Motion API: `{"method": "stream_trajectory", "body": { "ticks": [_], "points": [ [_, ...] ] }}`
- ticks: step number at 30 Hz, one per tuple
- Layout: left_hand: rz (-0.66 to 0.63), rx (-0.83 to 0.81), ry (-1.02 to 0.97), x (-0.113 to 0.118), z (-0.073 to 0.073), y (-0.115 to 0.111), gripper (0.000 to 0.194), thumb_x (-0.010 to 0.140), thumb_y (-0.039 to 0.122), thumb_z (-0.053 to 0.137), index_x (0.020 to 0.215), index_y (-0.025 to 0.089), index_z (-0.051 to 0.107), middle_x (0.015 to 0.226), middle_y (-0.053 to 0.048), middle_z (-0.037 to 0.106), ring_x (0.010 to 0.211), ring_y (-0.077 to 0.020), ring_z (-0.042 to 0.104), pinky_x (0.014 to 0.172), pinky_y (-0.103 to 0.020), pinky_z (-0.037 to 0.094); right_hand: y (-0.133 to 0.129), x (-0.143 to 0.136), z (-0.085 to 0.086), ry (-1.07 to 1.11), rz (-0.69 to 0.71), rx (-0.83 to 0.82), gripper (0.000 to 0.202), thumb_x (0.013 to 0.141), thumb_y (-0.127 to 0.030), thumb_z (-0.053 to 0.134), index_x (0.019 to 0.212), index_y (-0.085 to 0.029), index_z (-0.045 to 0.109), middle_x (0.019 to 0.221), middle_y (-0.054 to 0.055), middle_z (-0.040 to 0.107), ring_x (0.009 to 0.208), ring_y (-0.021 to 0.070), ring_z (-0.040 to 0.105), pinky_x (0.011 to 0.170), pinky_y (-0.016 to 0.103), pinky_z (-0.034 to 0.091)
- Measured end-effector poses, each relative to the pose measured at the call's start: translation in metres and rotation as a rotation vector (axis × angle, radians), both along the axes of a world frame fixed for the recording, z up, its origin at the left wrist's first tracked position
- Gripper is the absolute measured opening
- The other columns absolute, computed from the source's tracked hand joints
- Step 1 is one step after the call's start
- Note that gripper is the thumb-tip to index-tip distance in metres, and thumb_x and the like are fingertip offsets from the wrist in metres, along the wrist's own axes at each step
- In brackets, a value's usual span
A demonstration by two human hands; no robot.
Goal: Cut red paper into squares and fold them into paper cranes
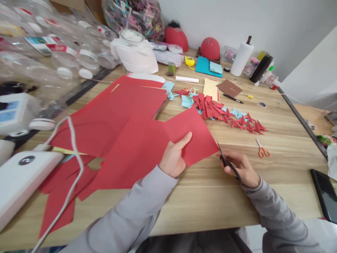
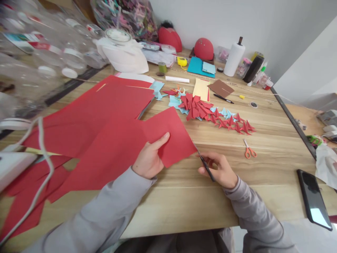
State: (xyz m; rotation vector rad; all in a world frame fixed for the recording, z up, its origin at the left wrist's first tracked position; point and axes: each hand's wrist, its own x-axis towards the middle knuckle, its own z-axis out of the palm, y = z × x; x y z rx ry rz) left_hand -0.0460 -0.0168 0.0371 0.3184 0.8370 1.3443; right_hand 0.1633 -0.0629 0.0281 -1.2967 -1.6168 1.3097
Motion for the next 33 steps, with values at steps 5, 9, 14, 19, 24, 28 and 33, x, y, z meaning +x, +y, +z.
{"method": "stream_trajectory", "body": {
  "ticks": [5,9,14,19,24,28,33],
  "points": [
    [0.009,0.007,0.005,0.0004,-0.0010,0.0004,0.037,0.063,0.022,0.084,0.097,0.019,0.071,0.105,-0.007,0.074,0.102,-0.0268,0.068,0.096,-0.043,0.054,0.0006,0.0007,0.0000,-0.034,-0.012,0.040,0.055,0.068,-0.057,0.074,0.103,-0.015,0.070,0.071,0.002,0.061,0.064,0.0142,0.052,0.061,0.028,0.044],
    [0.016,-0.006,0.021,0.0006,-0.0017,0.0007,0.038,0.063,0.022,0.084,0.098,0.020,0.070,0.105,-0.006,0.074,0.103,-0.0269,0.068,0.096,-0.043,0.054,0.0009,0.0016,0.0006,-0.084,-0.005,0.085,0.051,0.069,-0.054,0.075,0.103,-0.015,0.071,0.070,0.002,0.061,0.064,0.0145,0.053,0.061,0.028,0.044],
    [0.020,-0.017,0.033,0.0003,-0.0031,0.0016,0.038,0.064,0.023,0.083,0.099,0.021,0.070,0.105,-0.006,0.074,0.103,-0.0263,0.068,0.097,-0.042,0.054,0.0017,0.0019,0.0009,-0.164,-0.023,0.183,0.049,0.070,-0.053,0.075,0.101,-0.015,0.072,0.068,0.001,0.060,0.062,0.0136,0.050,0.058,0.027,0.041],
    [0.032,-0.019,0.053,-0.0001,-0.0023,0.0018,0.039,0.063,0.023,0.083,0.100,0.021,0.070,0.108,-0.006,0.073,0.106,-0.0267,0.067,0.097,-0.043,0.053,0.0025,0.0008,0.0009,-0.176,-0.017,0.232,0.048,0.071,-0.053,0.074,0.099,-0.015,0.072,0.068,0.002,0.061,0.061,0.0126,0.047,0.056,0.026,0.040],
    [0.045,-0.025,0.049,-0.0004,-0.0016,0.0015,0.040,0.062,0.022,0.084,0.100,0.021,0.070,0.107,-0.006,0.073,0.106,-0.0269,0.067,0.095,-0.042,0.054,0.0025,-0.0010,0.0031,-0.169,-0.018,0.247,0.046,0.072,-0.053,0.073,0.098,-0.015,0.073,0.067,0.001,0.059,0.060,0.0121,0.047,0.054,0.025,0.039],
    [0.046,-0.004,0.056,-0.0002,-0.0011,0.0012,0.044,0.062,0.023,0.084,0.103,0.022,0.069,0.109,-0.006,0.073,0.110,-0.0272,0.065,0.096,-0.041,0.054,0.0028,-0.0016,0.0030,-0.176,-0.022,0.258,0.047,0.072,-0.055,0.072,0.098,-0.016,0.073,0.066,0.001,0.059,0.059,0.0120,0.046,0.053,0.025,0.039],
    [0.041,0.007,0.077,-0.0003,-0.0006,0.0004,0.046,0.061,0.024,0.085,0.103,0.021,0.069,0.108,-0.006,0.073,0.112,-0.0274,0.064,0.098,-0.042,0.053,0.0030,-0.0019,0.0018,-0.181,-0.016,0.266,0.048,0.073,-0.056,0.071,0.099,-0.015,0.074,0.064,0.000,0.056,0.058,0.0113,0.044,0.052,0.024,0.038]
  ]
}}
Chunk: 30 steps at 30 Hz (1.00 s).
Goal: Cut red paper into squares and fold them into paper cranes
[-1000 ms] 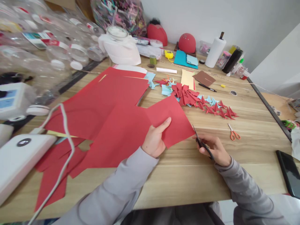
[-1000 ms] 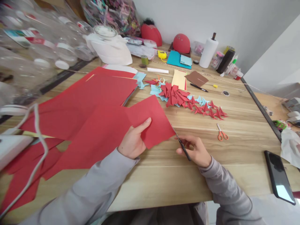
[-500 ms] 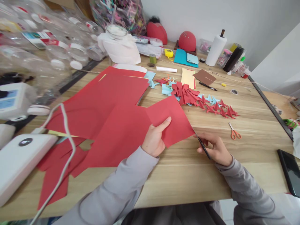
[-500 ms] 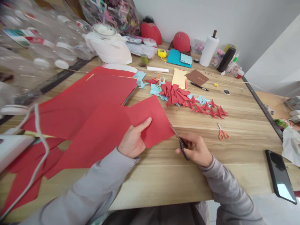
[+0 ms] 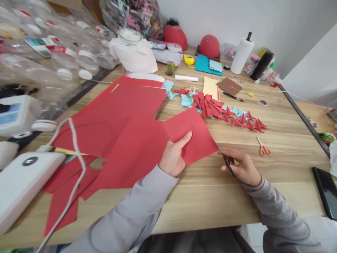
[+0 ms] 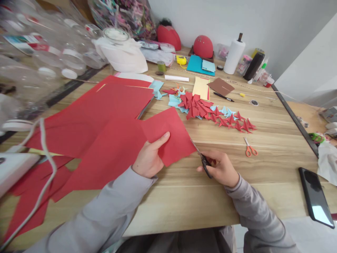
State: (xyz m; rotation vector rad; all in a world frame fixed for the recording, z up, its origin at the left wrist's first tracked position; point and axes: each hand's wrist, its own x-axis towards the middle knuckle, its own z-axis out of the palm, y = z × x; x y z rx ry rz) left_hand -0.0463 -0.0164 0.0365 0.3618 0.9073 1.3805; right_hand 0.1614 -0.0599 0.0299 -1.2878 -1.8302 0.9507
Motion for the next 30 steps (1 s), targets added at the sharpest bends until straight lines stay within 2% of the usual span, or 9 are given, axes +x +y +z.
{"method": "stream_trajectory", "body": {
  "ticks": [9,14,17,22,30],
  "points": [
    [0.019,0.011,-0.015,0.000,0.000,0.001,0.041,0.061,0.022,0.084,0.099,0.022,0.070,0.112,-0.005,0.072,0.114,-0.0276,0.063,0.098,-0.042,0.052,-0.001,-0.003,-0.004,0.082,-0.060,-0.053,0.047,0.069,-0.054,0.075,0.096,-0.016,0.075,0.061,-0.001,0.054,0.055,0.0103,0.042,0.050,0.024,0.038],
    [0.018,0.002,-0.008,0.000,0.001,0.000,0.038,0.063,0.022,0.083,0.098,0.023,0.069,0.112,-0.005,0.072,0.114,-0.0270,0.063,0.098,-0.041,0.053,-0.001,-0.001,-0.008,0.091,-0.116,-0.065,0.050,0.069,-0.054,0.074,0.101,-0.016,0.072,0.065,0.001,0.060,0.058,0.0126,0.050,0.053,0.026,0.042],
    [0.020,-0.008,-0.024,-0.002,0.002,0.000,0.040,0.063,0.021,0.083,0.100,0.023,0.069,0.113,-0.004,0.071,0.115,-0.0268,0.062,0.097,-0.041,0.053,-0.002,0.002,-0.005,0.057,-0.084,-0.097,0.054,0.068,-0.055,0.075,0.103,-0.015,0.072,0.068,0.002,0.061,0.062,0.0141,0.052,0.058,0.027,0.043],
    [0.045,0.018,-0.041,-0.004,0.004,0.003,0.044,0.063,0.020,0.083,0.104,0.024,0.068,0.114,-0.003,0.071,0.115,-0.0255,0.061,0.098,-0.040,0.052,-0.003,0.004,0.003,0.039,-0.003,-0.168,0.055,0.067,-0.056,0.075,0.101,-0.014,0.073,0.063,0.000,0.055,0.060,0.0122,0.045,0.056,0.026,0.040],
    [0.032,0.003,-0.053,-0.004,0.003,0.003,0.038,0.064,0.018,0.082,0.100,0.021,0.070,0.105,-0.003,0.074,0.103,-0.0230,0.067,0.096,-0.039,0.054,-0.003,0.002,0.005,0.078,0.004,-0.225,0.057,0.065,-0.058,0.075,0.100,-0.013,0.073,0.063,-0.001,0.050,0.059,0.0115,0.042,0.054,0.026,0.037]
  ]
}}
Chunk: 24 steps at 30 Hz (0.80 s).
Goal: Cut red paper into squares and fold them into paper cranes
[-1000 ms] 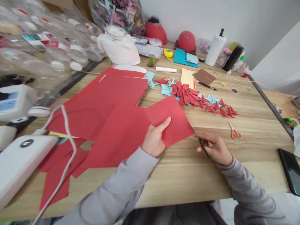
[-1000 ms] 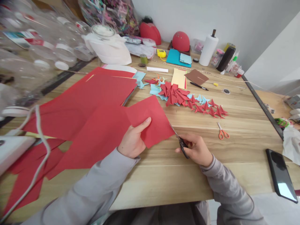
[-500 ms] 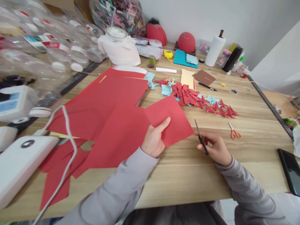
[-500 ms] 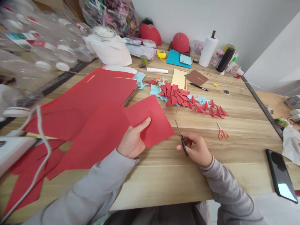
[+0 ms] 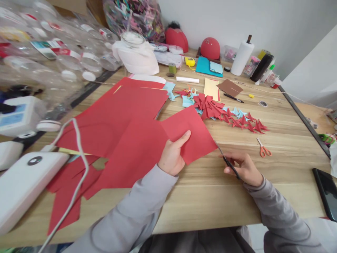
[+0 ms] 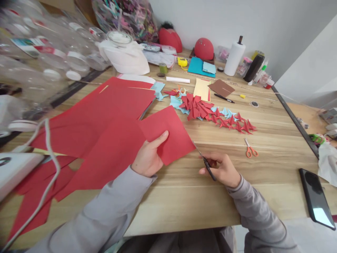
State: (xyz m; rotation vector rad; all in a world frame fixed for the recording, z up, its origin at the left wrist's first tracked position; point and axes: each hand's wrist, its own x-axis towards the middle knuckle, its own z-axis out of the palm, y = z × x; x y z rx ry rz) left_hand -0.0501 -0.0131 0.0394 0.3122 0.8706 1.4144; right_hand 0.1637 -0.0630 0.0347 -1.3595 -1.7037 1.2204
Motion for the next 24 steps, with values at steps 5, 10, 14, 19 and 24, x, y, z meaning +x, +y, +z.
{"method": "stream_trajectory", "body": {
  "ticks": [5,10,14,19,24],
  "points": [
    [-0.014,0.002,-0.001,0.0002,-0.0003,0.0001,0.039,0.064,0.018,0.083,0.101,0.022,0.071,0.107,-0.003,0.073,0.104,-0.0232,0.067,0.096,-0.039,0.054,0.0007,-0.0002,-0.0011,0.016,-0.002,0.006,0.055,0.064,-0.057,0.077,0.098,-0.012,0.074,0.062,-0.001,0.049,0.057,0.0108,0.040,0.051,0.025,0.036],
    [-0.007,-0.013,-0.009,0.0008,0.0001,-0.0004,0.039,0.064,0.017,0.082,0.101,0.022,0.071,0.107,-0.003,0.073,0.103,-0.0233,0.067,0.095,-0.040,0.055,0.0010,-0.0009,-0.0019,0.030,-0.017,0.033,0.054,0.064,-0.056,0.078,0.096,-0.013,0.075,0.060,-0.001,0.049,0.055,0.0101,0.040,0.050,0.025,0.036],
    [0.003,-0.001,-0.003,0.0008,-0.0002,-0.0005,0.042,0.064,0.017,0.082,0.104,0.022,0.070,0.109,-0.004,0.073,0.108,-0.0246,0.065,0.096,-0.040,0.054,0.0009,-0.0012,-0.0022,0.023,-0.020,0.037,0.053,0.063,-0.056,0.078,0.095,-0.014,0.076,0.060,-0.002,0.050,0.054,0.0097,0.039,0.049,0.024,0.036],
    [-0.007,-0.003,-0.004,0.0009,-0.0008,-0.0003,0.043,0.064,0.018,0.082,0.105,0.022,0.069,0.111,-0.005,0.072,0.110,-0.0254,0.064,0.096,-0.040,0.054,0.0011,-0.0022,-0.0044,0.042,-0.025,0.039,0.052,0.064,-0.056,0.078,0.095,-0.015,0.076,0.059,-0.002,0.049,0.054,0.0095,0.038,0.049,0.024,0.037],
    [-0.015,-0.005,0.010,0.0018,-0.0012,-0.0021,0.039,0.064,0.020,0.083,0.100,0.021,0.070,0.109,-0.005,0.073,0.107,-0.0255,0.066,0.097,-0.041,0.054,0.0006,-0.0030,-0.0102,0.039,-0.054,0.057,0.052,0.064,-0.058,0.077,0.092,-0.015,0.075,0.056,-0.003,0.046,0.053,0.0091,0.037,0.049,0.024,0.035]
  ]
}}
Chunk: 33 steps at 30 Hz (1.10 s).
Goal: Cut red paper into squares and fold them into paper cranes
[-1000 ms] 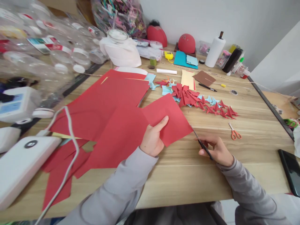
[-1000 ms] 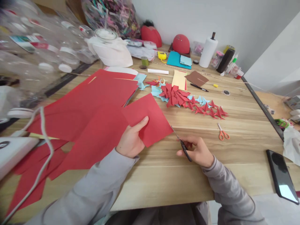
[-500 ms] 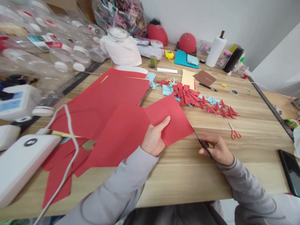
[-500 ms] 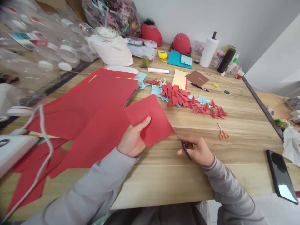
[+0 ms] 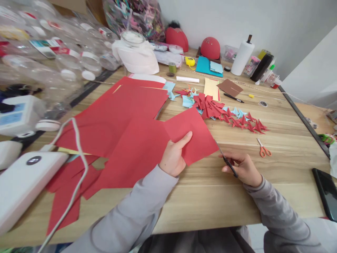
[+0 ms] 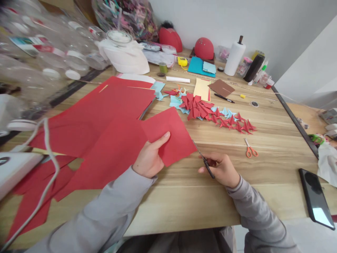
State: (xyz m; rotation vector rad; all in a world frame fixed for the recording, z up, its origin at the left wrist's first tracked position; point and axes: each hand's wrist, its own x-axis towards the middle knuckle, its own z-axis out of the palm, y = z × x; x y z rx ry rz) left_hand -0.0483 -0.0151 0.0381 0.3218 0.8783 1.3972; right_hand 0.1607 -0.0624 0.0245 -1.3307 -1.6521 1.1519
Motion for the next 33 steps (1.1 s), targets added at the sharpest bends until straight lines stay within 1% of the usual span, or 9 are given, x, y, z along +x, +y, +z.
{"method": "stream_trajectory", "body": {
  "ticks": [2,5,10,14,18,23,27,33],
  "points": [
    [-0.015,0.000,-0.003,0.000,0.000,-0.001,0.037,0.063,0.021,0.083,0.099,0.021,0.071,0.109,-0.005,0.073,0.106,-0.0257,0.067,0.096,-0.041,0.054,-0.001,0.000,-0.002,-0.008,-0.016,0.004,0.053,0.063,-0.059,0.077,0.092,-0.014,0.075,0.056,-0.003,0.048,0.053,0.0095,0.039,0.049,0.024,0.036],
    [-0.043,0.005,-0.005,0.001,-0.001,-0.002,0.037,0.063,0.023,0.084,0.097,0.020,0.071,0.107,-0.006,0.073,0.104,-0.0262,0.067,0.096,-0.042,0.054,-0.002,0.002,-0.003,-0.045,-0.035,0.025,0.056,0.061,-0.059,0.078,0.094,-0.014,0.075,0.058,-0.001,0.054,0.055,0.0112,0.045,0.052,0.025,0.039],
    [-0.061,0.010,0.014,0.003,-0.002,-0.005,0.044,0.061,0.024,0.085,0.102,0.020,0.070,0.108,-0.007,0.073,0.107,-0.0265,0.066,0.099,-0.042,0.052,-0.003,0.002,0.003,-0.157,0.002,0.129,0.058,0.064,-0.061,0.076,0.099,-0.015,0.073,0.067,0.001,0.060,0.061,0.0131,0.049,0.057,0.026,0.041],
    [-0.082,0.048,0.033,0.005,-0.003,-0.007,0.046,0.062,0.025,0.085,0.104,0.019,0.069,0.112,-0.007,0.072,0.110,-0.0272,0.065,0.100,-0.042,0.051,-0.002,0.000,0.006,-0.222,0.007,0.227,0.055,0.068,-0.059,0.074,0.099,-0.015,0.071,0.069,0.001,0.059,0.062,0.0126,0.048,0.058,0.025,0.041],
    [-0.077,0.053,0.053,0.005,-0.003,-0.008,0.048,0.061,0.026,0.085,0.106,0.020,0.069,0.112,-0.006,0.072,0.112,-0.0267,0.064,0.100,-0.042,0.050,-0.001,-0.002,0.007,-0.270,0.012,0.293,0.052,0.071,-0.058,0.072,0.099,-0.014,0.071,0.065,0.000,0.056,0.061,0.0126,0.047,0.058,0.026,0.040],
    [-0.070,0.084,0.095,0.006,-0.004,-0.008,0.050,0.060,0.028,0.086,0.107,0.023,0.069,0.110,-0.005,0.073,0.111,-0.0267,0.064,0.099,-0.042,0.051,-0.001,-0.003,0.008,-0.282,-0.004,0.311,0.047,0.072,-0.055,0.073,0.098,-0.016,0.072,0.064,0.000,0.055,0.059,0.0127,0.047,0.059,0.026,0.041],
    [-0.067,0.073,0.098,0.005,-0.005,-0.008,0.048,0.060,0.028,0.086,0.105,0.023,0.069,0.113,-0.005,0.072,0.115,-0.0268,0.062,0.099,-0.040,0.050,-0.002,-0.003,0.006,-0.285,-0.009,0.328,0.046,0.073,-0.054,0.073,0.098,-0.016,0.072,0.065,0.000,0.055,0.059,0.0126,0.047,0.059,0.025,0.041],
    [-0.080,0.053,0.100,0.005,-0.008,-0.008,0.046,0.061,0.029,0.086,0.103,0.023,0.069,0.112,-0.005,0.072,0.116,-0.0271,0.061,0.099,-0.041,0.051,-0.002,-0.004,0.005,-0.290,-0.008,0.334,0.046,0.074,-0.056,0.071,0.096,-0.015,0.073,0.065,0.000,0.056,0.059,0.0120,0.048,0.059,0.024,0.040]
  ]
}}
